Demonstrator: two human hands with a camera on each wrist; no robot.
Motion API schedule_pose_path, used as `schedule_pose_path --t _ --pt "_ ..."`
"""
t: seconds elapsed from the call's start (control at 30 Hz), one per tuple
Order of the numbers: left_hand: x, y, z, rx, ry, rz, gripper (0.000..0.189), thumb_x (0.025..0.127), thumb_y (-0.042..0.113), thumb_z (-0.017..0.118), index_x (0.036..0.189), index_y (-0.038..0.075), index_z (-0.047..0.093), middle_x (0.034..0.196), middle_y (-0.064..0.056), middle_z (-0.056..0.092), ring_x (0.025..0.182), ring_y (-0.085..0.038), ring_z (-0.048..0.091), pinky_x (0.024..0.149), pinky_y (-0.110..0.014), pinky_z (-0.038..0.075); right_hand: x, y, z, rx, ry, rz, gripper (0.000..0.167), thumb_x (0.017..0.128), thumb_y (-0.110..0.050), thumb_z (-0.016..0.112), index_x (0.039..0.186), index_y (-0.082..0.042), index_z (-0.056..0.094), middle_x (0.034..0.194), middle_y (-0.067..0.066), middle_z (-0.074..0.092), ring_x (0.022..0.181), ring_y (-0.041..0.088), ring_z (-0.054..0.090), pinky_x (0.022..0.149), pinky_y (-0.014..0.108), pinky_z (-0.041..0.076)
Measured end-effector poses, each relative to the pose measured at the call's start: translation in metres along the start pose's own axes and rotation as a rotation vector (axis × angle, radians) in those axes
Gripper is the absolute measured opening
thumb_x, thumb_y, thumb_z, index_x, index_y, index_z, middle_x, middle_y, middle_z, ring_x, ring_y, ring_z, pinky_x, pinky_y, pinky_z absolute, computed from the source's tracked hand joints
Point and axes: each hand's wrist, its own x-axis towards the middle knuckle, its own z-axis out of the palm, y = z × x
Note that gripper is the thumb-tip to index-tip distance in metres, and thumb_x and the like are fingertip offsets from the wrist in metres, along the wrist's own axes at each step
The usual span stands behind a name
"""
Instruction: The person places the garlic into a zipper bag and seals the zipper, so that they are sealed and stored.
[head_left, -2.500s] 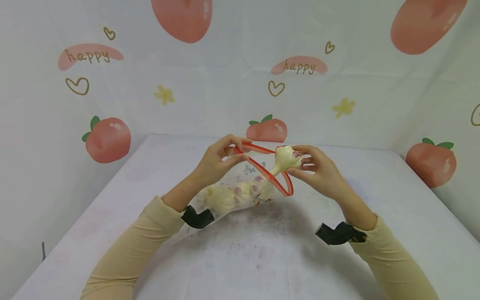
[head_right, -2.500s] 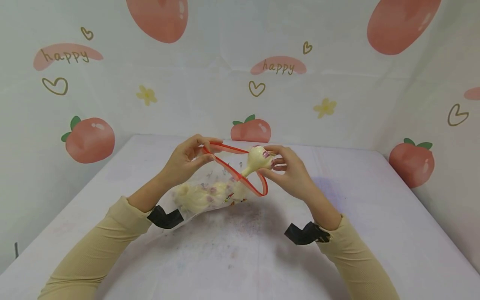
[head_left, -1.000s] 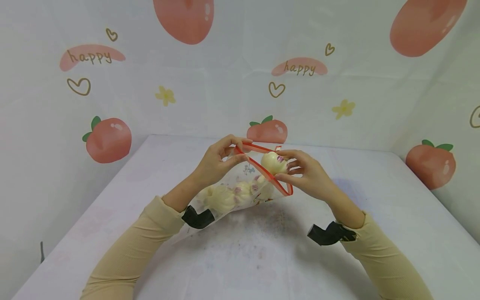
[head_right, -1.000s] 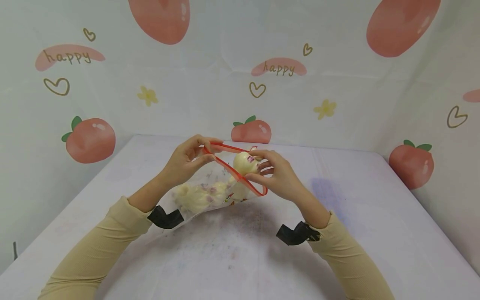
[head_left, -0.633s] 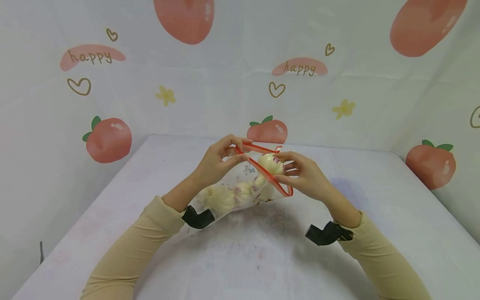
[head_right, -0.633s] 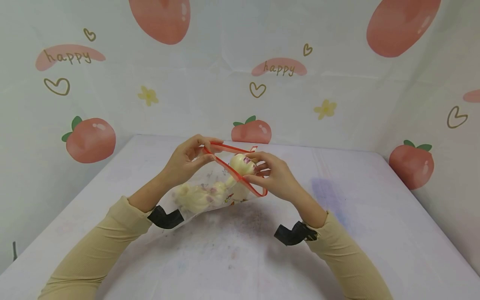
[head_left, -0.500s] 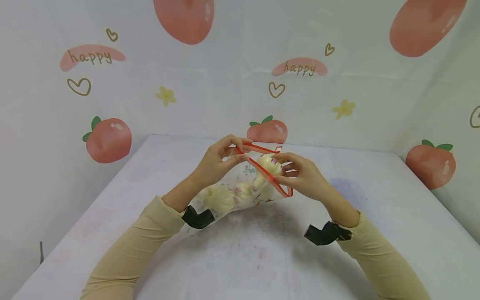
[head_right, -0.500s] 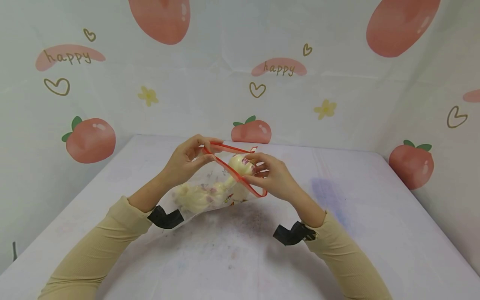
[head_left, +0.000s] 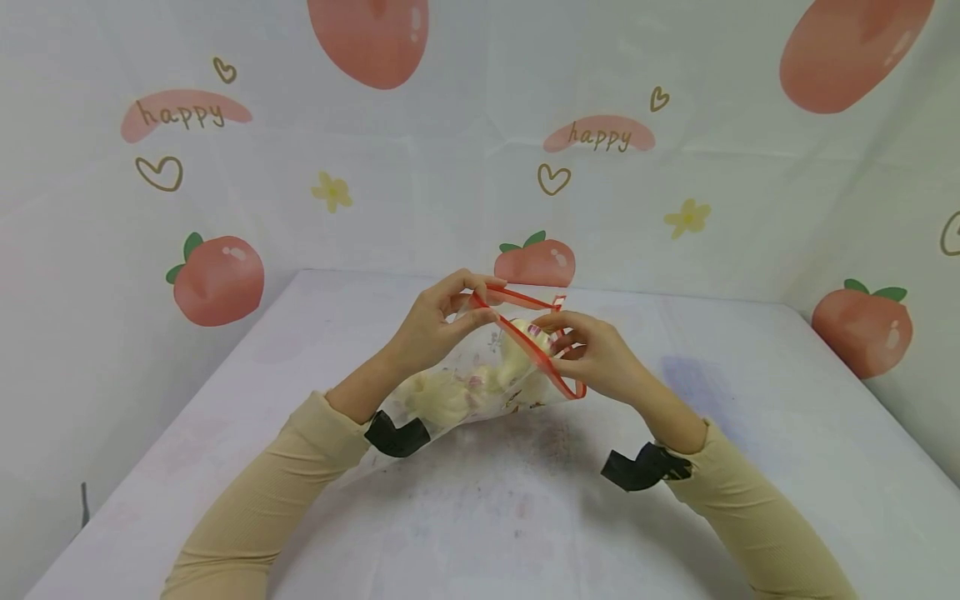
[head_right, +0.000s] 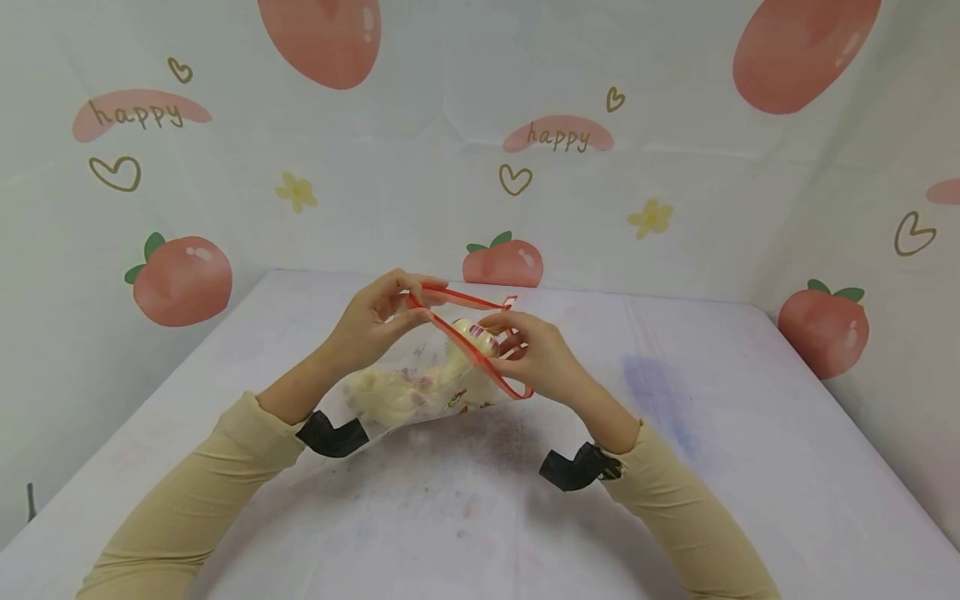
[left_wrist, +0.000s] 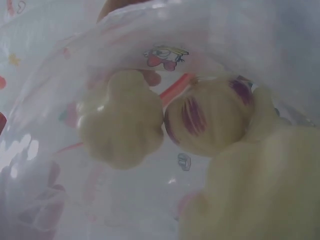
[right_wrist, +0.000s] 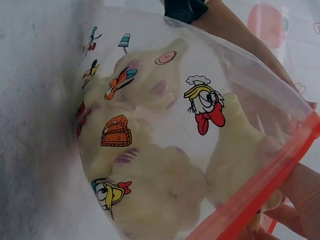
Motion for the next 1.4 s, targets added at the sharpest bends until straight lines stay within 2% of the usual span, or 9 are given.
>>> schedule_pose_path --t 0.17,0.37,0.6,0.8,1.07,1.27,1.4 --pt "0.0 -0.001 0.0 0.011 0.001 -0.003 0.018 0.087 0.014 0.064 0.093 0.004 0.05 0.127 -0.013 0.058 0.107 -0.023 0.064 0.085 -0.026 0.05 0.002 0.0 0.002 -0.016 0.005 -0.024 0.041 0.077 0.001 0.071 0.116 -0.001 0.06 0.11 0.017 0.063 0.08 0.019 0.062 0.063 0.02 0.051" --pt "0.0 -0.001 0.001 0.013 0.001 0.002 0.018 0.087 0.015 0.063 0.093 0.005 0.05 0.127 -0.013 0.058 0.107 -0.023 0.064 0.085 -0.027 0.05 0.003 0.0 0.004 0.024 -0.012 -0.032 0.04 0.078 0.004 0.068 0.117 -0.002 0.06 0.114 0.018 0.062 0.08 0.017 0.064 0.061 0.022 0.051" --pt "0.0 -0.001 0.001 0.003 0.001 -0.005 0.018 0.087 0.014 0.063 0.094 0.004 0.049 0.128 -0.013 0.058 0.108 -0.023 0.063 0.09 -0.031 0.048 0.003 0.0 0.005 0.099 -0.049 -0.048 0.039 0.08 0.011 0.059 0.118 0.004 0.057 0.116 0.023 0.061 0.086 0.026 0.067 0.069 0.023 0.053" --pt "-0.001 -0.001 0.0 0.006 -0.003 -0.015 0.019 0.087 0.015 0.064 0.094 0.005 0.05 0.128 -0.013 0.058 0.109 -0.022 0.062 0.091 -0.034 0.047 0.002 0.0 0.004 0.052 -0.043 -0.072 0.031 0.083 0.007 0.06 0.114 0.002 0.06 0.111 0.021 0.064 0.086 0.025 0.067 0.072 0.023 0.053" --pt "-0.001 -0.002 0.0 0.012 -0.004 -0.016 0.018 0.087 0.016 0.064 0.093 0.006 0.05 0.127 -0.012 0.058 0.109 -0.021 0.061 0.091 -0.033 0.047 0.0 0.004 -0.003 -0.056 0.014 -0.103 0.022 0.084 -0.005 0.067 0.107 -0.004 0.065 0.102 0.012 0.069 0.084 0.016 0.067 0.075 0.022 0.053" --pt "-0.002 -0.002 -0.001 0.015 -0.001 -0.006 0.017 0.087 0.012 0.064 0.093 0.005 0.049 0.127 -0.013 0.058 0.109 -0.023 0.06 0.087 -0.03 0.046 0.001 0.013 -0.013 -0.081 0.095 -0.122 0.02 0.084 -0.007 0.068 0.103 -0.003 0.067 0.1 0.012 0.07 0.085 0.019 0.068 0.075 0.018 0.053" --pt "-0.002 -0.003 0.0 0.008 -0.003 0.001 0.017 0.087 0.011 0.064 0.093 0.004 0.049 0.127 -0.013 0.058 0.109 -0.025 0.06 0.088 -0.029 0.046 0.001 0.019 -0.018 -0.09 0.139 -0.08 0.021 0.087 -0.007 0.065 0.107 -0.001 0.064 0.099 0.015 0.069 0.08 0.012 0.067 0.071 0.017 0.051"
